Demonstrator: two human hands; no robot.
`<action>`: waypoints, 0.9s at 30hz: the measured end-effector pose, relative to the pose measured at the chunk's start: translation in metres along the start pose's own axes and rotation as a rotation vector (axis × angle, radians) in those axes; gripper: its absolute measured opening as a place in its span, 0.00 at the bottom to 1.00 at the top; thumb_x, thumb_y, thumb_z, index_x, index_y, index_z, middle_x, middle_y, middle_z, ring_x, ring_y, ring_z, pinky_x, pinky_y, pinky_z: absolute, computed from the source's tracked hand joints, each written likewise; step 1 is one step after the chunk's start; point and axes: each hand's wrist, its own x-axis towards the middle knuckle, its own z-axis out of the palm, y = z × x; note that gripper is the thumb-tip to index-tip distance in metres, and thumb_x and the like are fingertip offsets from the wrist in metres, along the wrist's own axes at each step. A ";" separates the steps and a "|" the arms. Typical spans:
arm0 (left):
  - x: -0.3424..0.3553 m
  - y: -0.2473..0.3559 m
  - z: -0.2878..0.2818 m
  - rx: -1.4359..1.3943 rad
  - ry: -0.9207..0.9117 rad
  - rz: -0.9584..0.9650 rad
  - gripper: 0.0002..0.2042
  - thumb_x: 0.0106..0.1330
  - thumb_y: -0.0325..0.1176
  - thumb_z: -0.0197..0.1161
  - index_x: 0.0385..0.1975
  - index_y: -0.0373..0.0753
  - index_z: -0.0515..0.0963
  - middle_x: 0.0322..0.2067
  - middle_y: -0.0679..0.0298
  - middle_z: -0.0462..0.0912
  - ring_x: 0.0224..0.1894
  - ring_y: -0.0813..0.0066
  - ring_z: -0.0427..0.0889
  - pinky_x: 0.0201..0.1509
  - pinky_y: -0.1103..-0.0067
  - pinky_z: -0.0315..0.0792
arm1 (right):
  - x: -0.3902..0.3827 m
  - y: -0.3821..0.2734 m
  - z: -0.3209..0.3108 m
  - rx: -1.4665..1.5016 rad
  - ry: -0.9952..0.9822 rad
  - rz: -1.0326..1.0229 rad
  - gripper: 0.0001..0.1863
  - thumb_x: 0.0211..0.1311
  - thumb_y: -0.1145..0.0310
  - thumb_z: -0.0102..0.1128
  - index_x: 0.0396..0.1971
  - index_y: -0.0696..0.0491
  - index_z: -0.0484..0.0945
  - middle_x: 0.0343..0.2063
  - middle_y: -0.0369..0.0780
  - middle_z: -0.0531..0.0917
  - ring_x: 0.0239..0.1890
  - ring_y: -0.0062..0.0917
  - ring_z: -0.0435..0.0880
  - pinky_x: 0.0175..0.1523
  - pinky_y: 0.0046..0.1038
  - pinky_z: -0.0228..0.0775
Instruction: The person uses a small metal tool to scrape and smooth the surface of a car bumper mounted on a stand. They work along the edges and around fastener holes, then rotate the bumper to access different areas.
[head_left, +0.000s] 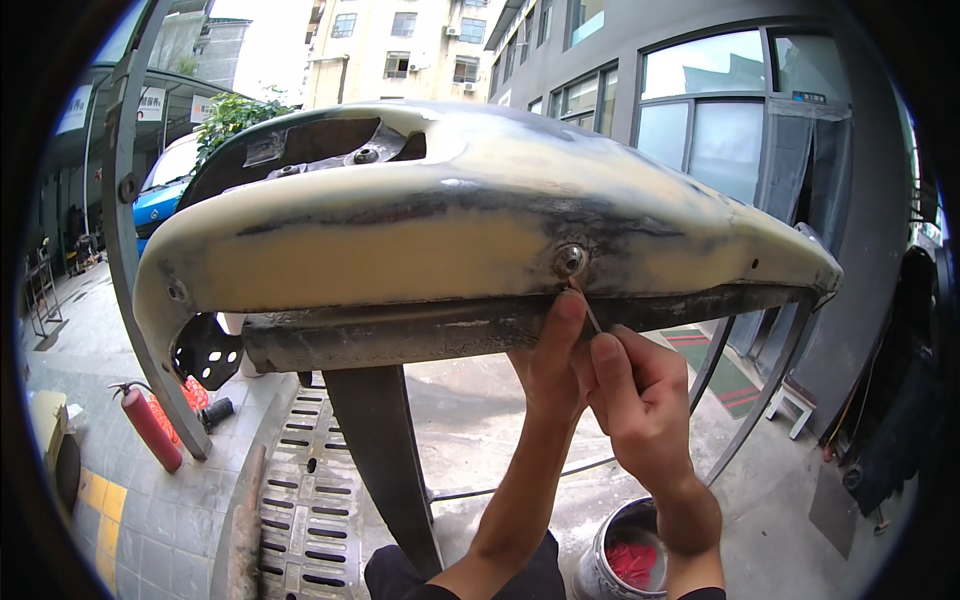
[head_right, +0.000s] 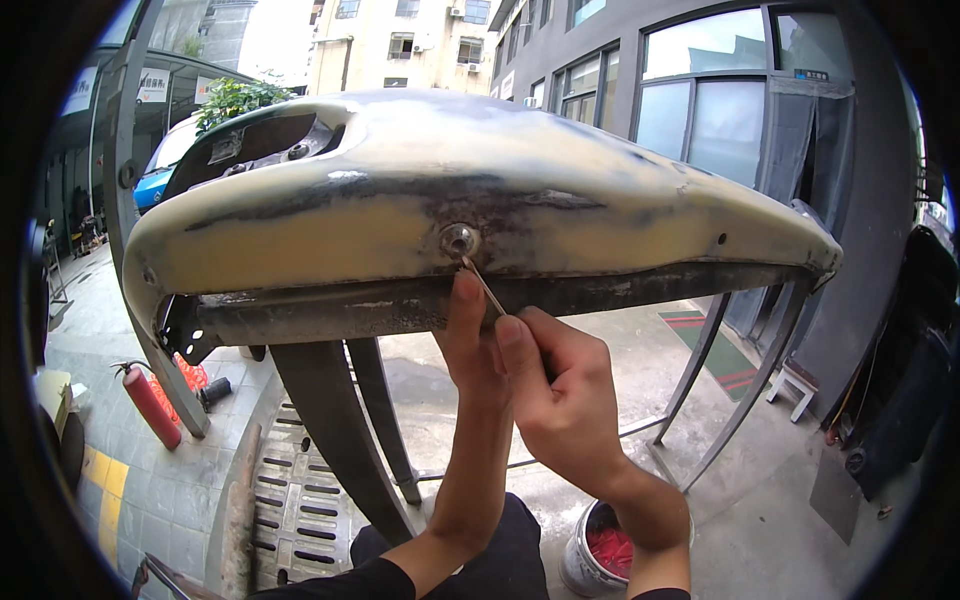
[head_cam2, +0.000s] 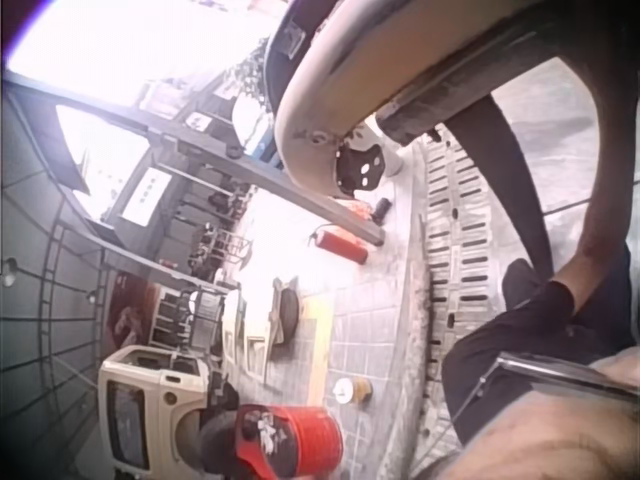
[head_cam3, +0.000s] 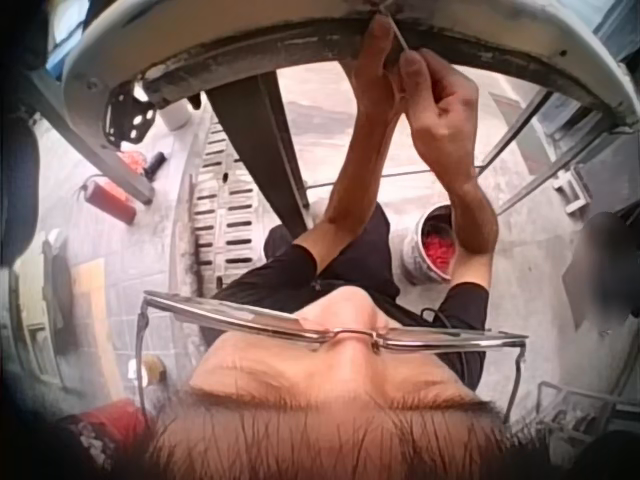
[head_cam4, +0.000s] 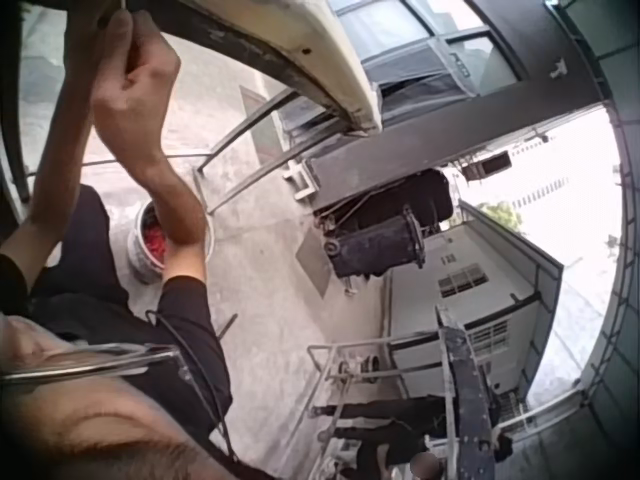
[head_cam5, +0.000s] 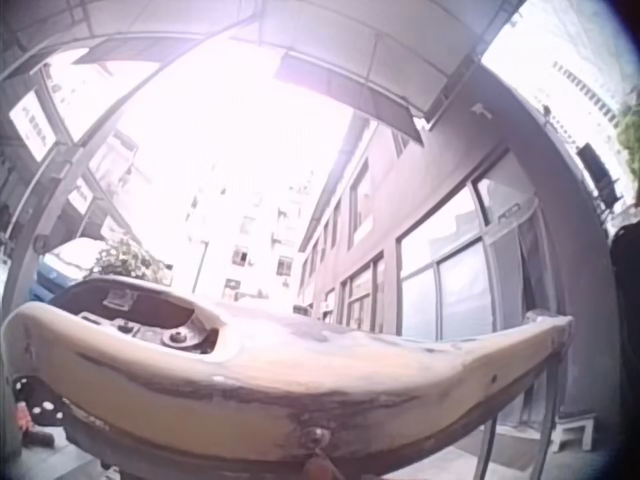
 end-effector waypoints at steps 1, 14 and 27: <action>0.000 0.000 0.005 -0.008 0.027 0.030 0.20 0.68 0.38 0.60 0.54 0.34 0.71 0.43 0.62 0.81 0.40 0.78 0.80 0.42 0.80 0.75 | 0.000 0.003 0.003 -0.050 0.037 -0.045 0.17 0.72 0.66 0.51 0.22 0.58 0.69 0.13 0.31 0.68 0.16 0.13 0.60 0.22 0.19 0.51; -0.004 0.006 0.007 0.146 0.096 0.163 0.19 0.67 0.34 0.62 0.55 0.36 0.70 0.42 0.65 0.78 0.40 0.79 0.77 0.45 0.79 0.73 | 0.004 0.007 -0.005 0.676 -0.287 0.320 0.21 0.75 0.60 0.44 0.20 0.52 0.63 0.13 0.28 0.58 0.12 0.11 0.52 0.17 0.19 0.41; -0.002 0.008 0.009 -0.097 0.079 -0.086 0.23 0.57 0.32 0.70 0.51 0.36 0.69 0.43 0.64 0.74 0.42 0.78 0.74 0.44 0.80 0.71 | 0.001 -0.011 -0.009 0.506 -0.220 0.361 0.22 0.75 0.58 0.45 0.19 0.52 0.64 0.12 0.28 0.61 0.13 0.09 0.53 0.18 0.18 0.43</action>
